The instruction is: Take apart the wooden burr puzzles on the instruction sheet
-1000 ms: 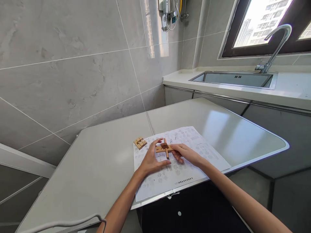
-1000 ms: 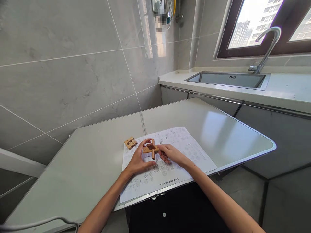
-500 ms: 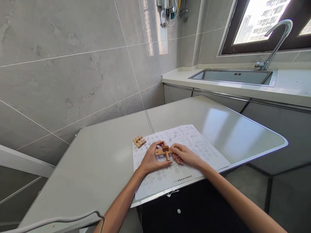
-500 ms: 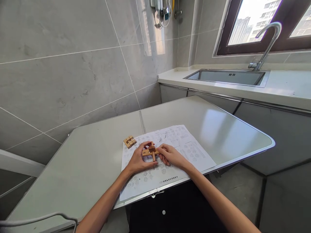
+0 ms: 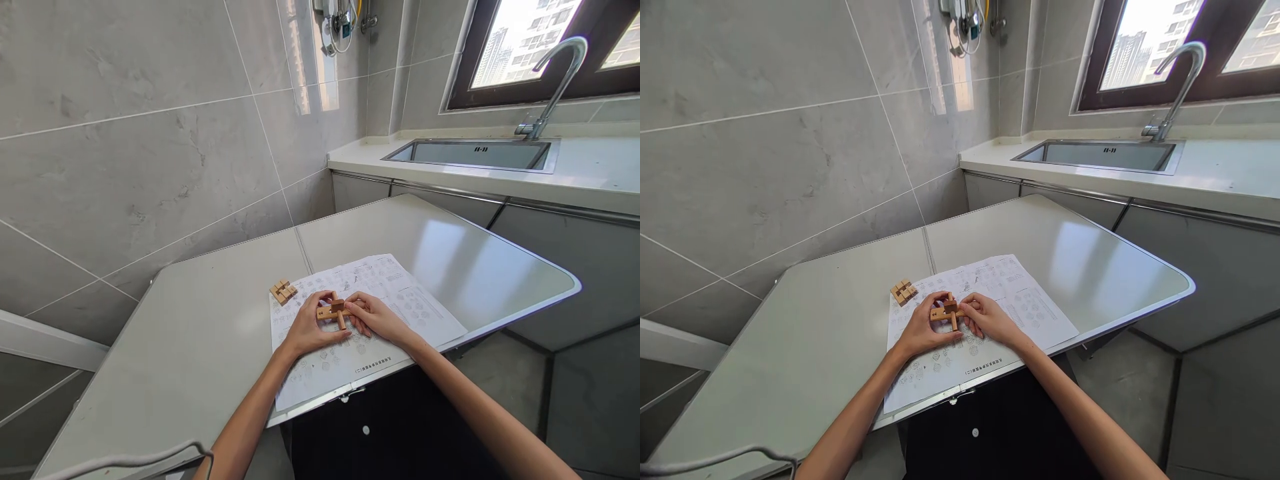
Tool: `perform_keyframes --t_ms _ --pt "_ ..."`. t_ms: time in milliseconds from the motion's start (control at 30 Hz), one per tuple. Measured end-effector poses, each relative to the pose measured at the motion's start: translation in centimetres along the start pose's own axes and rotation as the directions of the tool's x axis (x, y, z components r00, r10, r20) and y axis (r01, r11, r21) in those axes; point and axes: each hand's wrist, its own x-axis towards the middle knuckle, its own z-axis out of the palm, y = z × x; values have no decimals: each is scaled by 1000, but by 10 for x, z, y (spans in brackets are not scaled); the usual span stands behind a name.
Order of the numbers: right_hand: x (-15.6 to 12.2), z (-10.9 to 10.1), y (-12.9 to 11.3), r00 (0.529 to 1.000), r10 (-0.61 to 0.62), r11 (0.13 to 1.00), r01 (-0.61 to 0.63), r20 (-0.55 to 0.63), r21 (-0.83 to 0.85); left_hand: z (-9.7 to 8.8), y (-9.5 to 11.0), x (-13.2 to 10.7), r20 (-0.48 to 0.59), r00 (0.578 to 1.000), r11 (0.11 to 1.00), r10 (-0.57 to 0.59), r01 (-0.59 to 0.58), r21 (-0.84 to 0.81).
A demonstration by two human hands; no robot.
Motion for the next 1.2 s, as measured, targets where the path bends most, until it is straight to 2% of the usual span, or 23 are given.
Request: perform_keyframes --t_ms 300,633,833,1033,1200 --pt "1 1 3 1000 -6 1000 7 -28 18 -1 0 1 13 1000 1000 8 -8 17" --pt "-5 3 -7 999 -43 998 44 -27 45 0 7 0 -38 999 999 32 -32 10" --pt "-4 1 -6 1000 -10 981 10 3 194 -1 15 1 -35 999 994 -14 10 -109" --pt "-3 -2 -2 999 -4 906 -18 51 422 4 12 -1 66 994 974 -88 100 -203" --pt "-3 -2 -2 997 -8 910 -22 71 415 8 12 0 86 994 955 -72 94 -281"
